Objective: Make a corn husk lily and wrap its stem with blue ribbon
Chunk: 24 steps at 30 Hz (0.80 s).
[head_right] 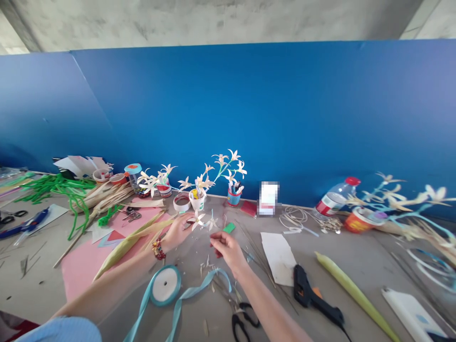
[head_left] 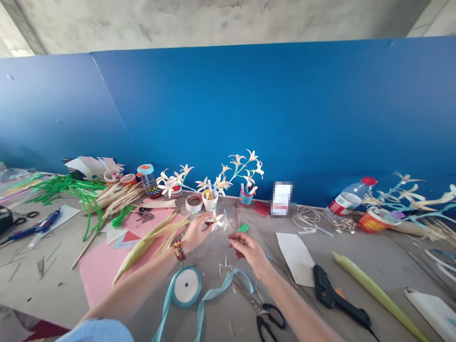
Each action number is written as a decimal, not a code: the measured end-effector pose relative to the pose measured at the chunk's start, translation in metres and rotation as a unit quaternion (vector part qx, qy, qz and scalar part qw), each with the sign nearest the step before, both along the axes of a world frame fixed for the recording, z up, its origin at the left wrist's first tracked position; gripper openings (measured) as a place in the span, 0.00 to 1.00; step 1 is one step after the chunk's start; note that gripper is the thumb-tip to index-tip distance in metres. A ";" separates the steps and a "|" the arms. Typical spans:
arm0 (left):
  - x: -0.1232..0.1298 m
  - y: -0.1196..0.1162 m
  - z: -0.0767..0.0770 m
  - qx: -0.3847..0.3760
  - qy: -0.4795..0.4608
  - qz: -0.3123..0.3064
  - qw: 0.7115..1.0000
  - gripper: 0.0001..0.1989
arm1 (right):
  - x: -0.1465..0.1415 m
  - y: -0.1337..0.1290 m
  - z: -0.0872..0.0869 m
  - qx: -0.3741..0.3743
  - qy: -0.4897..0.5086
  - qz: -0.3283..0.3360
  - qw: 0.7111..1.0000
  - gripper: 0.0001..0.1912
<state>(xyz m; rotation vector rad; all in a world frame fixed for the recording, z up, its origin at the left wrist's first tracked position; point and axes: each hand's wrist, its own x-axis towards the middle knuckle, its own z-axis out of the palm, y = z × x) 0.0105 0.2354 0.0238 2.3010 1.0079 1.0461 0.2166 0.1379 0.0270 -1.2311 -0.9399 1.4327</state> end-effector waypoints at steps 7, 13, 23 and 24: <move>0.001 0.028 -0.013 -0.002 0.116 -0.008 0.993 0.06 | 0.004 -0.008 0.003 0.016 -0.032 0.040 0.999 0.16; 0.004 0.044 -0.028 -0.030 0.170 -0.027 0.985 0.16 | 0.009 -0.014 0.003 0.017 -0.048 0.061 0.997 0.17; -0.006 0.053 -0.034 -0.037 0.170 -0.054 0.983 0.16 | 0.016 -0.021 0.005 0.023 -0.061 0.069 0.995 0.18; -0.007 0.054 -0.034 -0.043 0.168 -0.050 0.984 0.16 | 0.016 -0.022 0.006 0.023 -0.062 0.069 0.995 0.18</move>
